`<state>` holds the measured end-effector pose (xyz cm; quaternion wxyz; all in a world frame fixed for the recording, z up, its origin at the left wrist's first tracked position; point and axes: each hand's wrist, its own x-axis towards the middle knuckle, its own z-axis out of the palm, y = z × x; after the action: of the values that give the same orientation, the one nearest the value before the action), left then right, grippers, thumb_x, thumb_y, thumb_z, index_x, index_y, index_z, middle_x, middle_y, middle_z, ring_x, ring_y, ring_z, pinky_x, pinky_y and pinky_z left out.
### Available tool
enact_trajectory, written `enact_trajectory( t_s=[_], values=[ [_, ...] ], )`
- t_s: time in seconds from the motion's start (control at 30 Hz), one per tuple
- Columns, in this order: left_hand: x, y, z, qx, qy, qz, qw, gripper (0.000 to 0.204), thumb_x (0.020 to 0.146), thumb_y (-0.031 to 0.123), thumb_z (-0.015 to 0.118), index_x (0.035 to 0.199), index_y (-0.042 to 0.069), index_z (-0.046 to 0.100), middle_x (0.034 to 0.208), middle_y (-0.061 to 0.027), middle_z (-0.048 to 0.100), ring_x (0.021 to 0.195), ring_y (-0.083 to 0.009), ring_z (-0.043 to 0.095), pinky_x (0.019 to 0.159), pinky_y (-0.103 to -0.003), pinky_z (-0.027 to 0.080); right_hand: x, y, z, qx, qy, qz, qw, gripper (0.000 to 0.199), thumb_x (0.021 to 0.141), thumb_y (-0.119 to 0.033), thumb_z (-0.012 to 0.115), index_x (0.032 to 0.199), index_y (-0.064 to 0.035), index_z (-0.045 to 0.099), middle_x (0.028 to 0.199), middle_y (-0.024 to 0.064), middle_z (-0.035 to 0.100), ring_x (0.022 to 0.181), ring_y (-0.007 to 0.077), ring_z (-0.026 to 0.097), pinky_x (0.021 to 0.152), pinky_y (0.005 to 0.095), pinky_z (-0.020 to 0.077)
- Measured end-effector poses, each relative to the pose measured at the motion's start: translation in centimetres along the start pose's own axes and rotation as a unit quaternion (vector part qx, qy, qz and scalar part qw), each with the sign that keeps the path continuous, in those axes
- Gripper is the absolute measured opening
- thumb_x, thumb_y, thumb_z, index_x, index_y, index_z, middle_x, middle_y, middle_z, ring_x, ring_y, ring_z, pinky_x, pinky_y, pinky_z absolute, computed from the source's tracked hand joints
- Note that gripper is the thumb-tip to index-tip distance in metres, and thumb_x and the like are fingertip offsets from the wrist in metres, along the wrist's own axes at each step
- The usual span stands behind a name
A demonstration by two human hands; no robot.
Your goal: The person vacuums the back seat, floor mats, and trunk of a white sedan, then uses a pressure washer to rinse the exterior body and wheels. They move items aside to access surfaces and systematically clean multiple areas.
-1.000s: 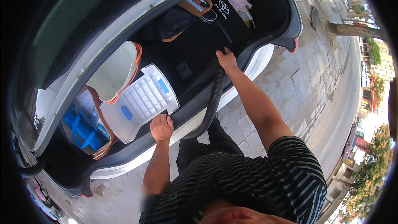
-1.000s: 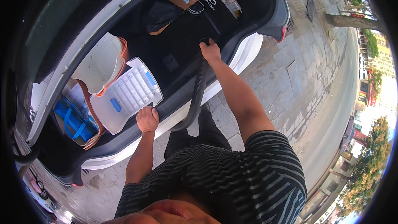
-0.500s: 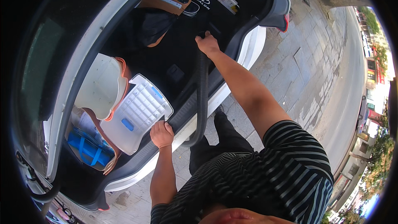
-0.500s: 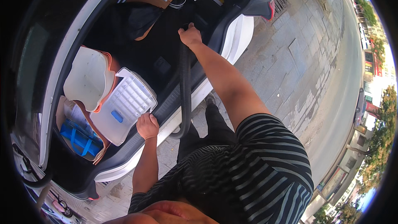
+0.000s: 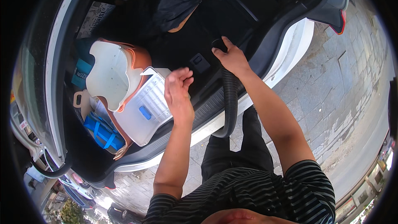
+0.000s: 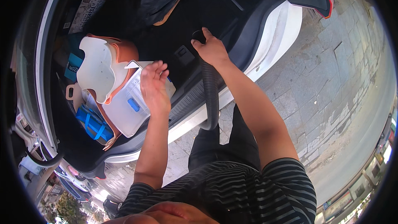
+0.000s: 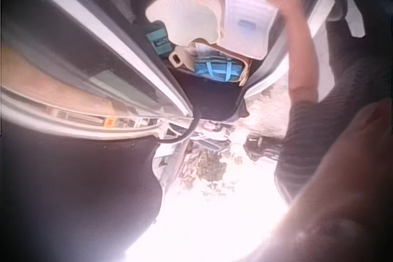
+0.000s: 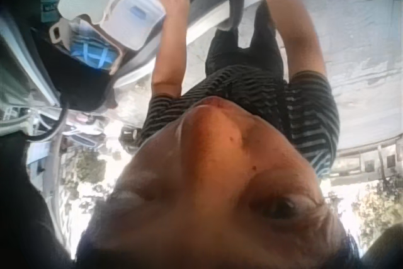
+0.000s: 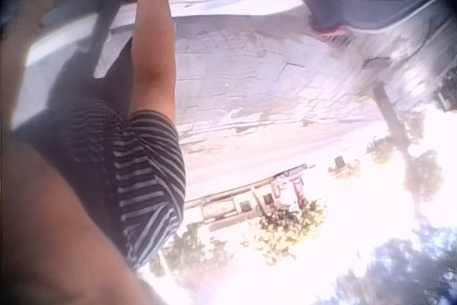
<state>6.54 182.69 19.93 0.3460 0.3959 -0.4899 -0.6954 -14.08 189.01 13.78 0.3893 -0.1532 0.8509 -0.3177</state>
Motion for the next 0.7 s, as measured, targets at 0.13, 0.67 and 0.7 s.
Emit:
enact_trajectory(
  t_s=[0.13,0.67,0.7],
  values=[
    [19.4,-7.7,6.2,-0.370,0.224,-0.347,0.832,0.112,0.092,0.067,0.075,0.163,0.000,0.021,0.158,-0.0198,0.038,0.146,-0.0314,0.045,0.120,-0.044,0.043,0.3,1.0,-0.4,0.071,-0.017,-0.051,0.996,0.084,0.097,-0.050,0.068,0.161,-0.0010,0.044,0.120,0.0258,0.075,0.114,0.0374,0.074,0.103,0.0396,0.0557],
    [33.9,-3.6,1.1,-0.231,0.160,-0.173,0.944,0.072,0.107,0.068,0.044,0.126,0.002,0.066,0.104,-0.0159,0.073,0.092,-0.0305,0.073,0.084,-0.044,0.067,3.1,0.2,-4.1,-0.018,-0.024,-0.062,0.998,0.084,0.096,-0.055,0.067,0.159,-0.0031,0.048,0.135,0.0228,0.071,0.124,0.0371,0.071,0.107,0.0430,0.0562],
    [35.0,-1.1,0.3,-0.234,0.137,-0.177,0.946,0.076,0.109,0.068,0.037,0.118,0.000,0.070,0.096,-0.0161,0.076,0.087,-0.0325,0.076,0.079,-0.042,0.069,4.2,-0.7,-3.6,-0.038,0.008,-0.096,0.995,0.081,0.097,-0.052,0.067,0.158,-0.0036,0.049,0.131,0.0226,0.072,0.118,0.0365,0.073,0.102,0.0430,0.0587]
  ],
)
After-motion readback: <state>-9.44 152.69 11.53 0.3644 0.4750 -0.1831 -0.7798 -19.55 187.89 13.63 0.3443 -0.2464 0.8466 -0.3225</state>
